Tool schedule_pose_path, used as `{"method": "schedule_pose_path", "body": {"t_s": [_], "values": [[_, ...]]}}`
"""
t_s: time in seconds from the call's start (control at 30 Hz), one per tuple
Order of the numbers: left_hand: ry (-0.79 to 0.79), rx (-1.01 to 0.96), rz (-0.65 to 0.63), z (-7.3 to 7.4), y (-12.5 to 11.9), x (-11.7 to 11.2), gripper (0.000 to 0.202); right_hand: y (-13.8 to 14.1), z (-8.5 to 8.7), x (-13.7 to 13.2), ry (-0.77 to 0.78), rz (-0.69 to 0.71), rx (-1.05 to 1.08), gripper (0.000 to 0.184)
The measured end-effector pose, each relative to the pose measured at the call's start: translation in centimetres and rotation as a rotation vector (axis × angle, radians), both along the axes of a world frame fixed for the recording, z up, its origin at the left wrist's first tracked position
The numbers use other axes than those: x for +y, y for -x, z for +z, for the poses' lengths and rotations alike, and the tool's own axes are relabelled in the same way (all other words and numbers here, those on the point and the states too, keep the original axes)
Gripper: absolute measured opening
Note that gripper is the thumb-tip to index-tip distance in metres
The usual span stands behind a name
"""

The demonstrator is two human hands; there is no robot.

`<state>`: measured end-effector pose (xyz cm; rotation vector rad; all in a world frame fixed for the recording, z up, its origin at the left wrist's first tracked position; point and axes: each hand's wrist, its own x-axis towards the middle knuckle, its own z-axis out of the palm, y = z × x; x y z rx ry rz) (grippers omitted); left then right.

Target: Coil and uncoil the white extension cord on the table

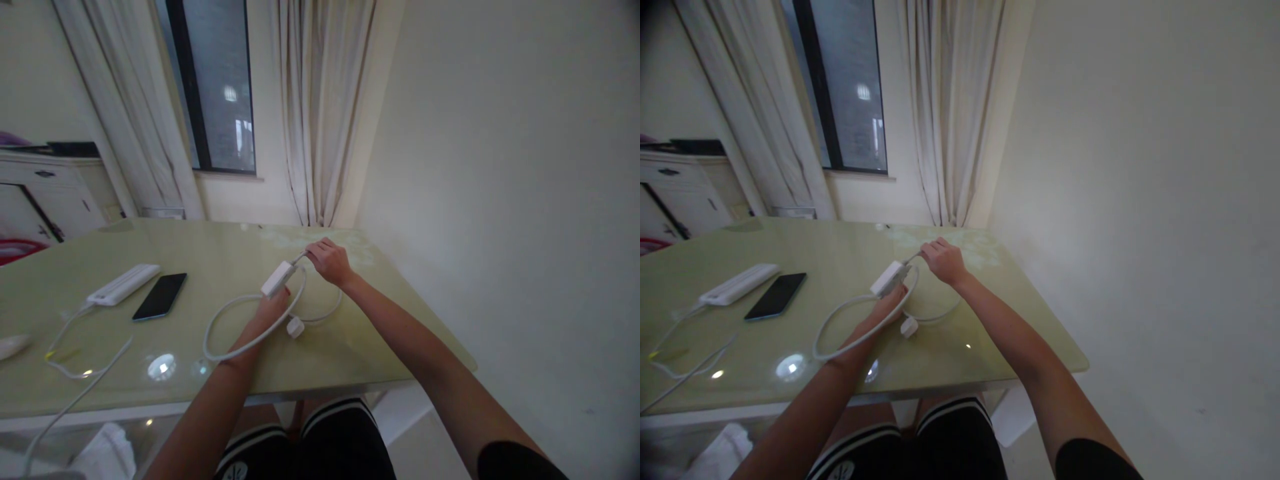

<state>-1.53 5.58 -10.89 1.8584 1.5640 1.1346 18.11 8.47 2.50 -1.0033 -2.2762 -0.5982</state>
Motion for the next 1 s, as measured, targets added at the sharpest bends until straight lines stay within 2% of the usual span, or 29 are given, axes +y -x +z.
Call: {"method": "schedule_pose_path", "body": {"t_s": [0.13, 0.2, 0.27, 0.4, 0.57, 0.67, 0.8, 0.9, 1.0], "values": [[-0.011, 0.265, -0.004, 0.8, -0.5, -0.2, 0.045, 1.8, 0.7, -0.7, 0.065, -0.063, 0.098, 0.036], [-0.022, 0.369, 0.003, 1.1, -0.5, -0.4, 0.045, 2.1, 1.0, -0.4, 0.105, -0.114, 0.162, 0.038], [-0.022, 0.379, 0.041, 1.3, -0.2, -0.6, 0.042, 1.7, 1.1, 0.3, 0.161, -0.188, 0.245, 0.038], [0.003, 0.372, 0.043, 1.2, 0.8, -0.6, 0.047, -1.0, 1.4, 2.4, 0.275, -0.306, 0.49, 0.037], [0.015, 0.473, 0.011, 0.8, 1.4, -0.4, 0.048, -7.2, 2.4, 4.0, 0.28, -0.342, 0.713, 0.034], [0.069, 0.566, 0.078, 0.8, 1.2, -0.3, 0.053, -11.5, 4.4, 3.6, 0.218, -0.367, 0.731, 0.033], [0.117, 0.59, 0.1, 1.7, 1.1, 0.2, 0.062, -16.8, 9.0, 2.1, 0.085, -0.411, 0.758, 0.031], [0.109, 0.549, -0.055, 2.6, 2.1, 0.4, 0.057, -20.1, 12.5, 0.5, -0.002, -0.461, 0.797, 0.031], [0.05, 0.485, -0.245, 3.2, 4.2, -0.4, 0.044, -22.8, 14.9, -1.0, -0.053, -0.49, 0.855, 0.034]]}}
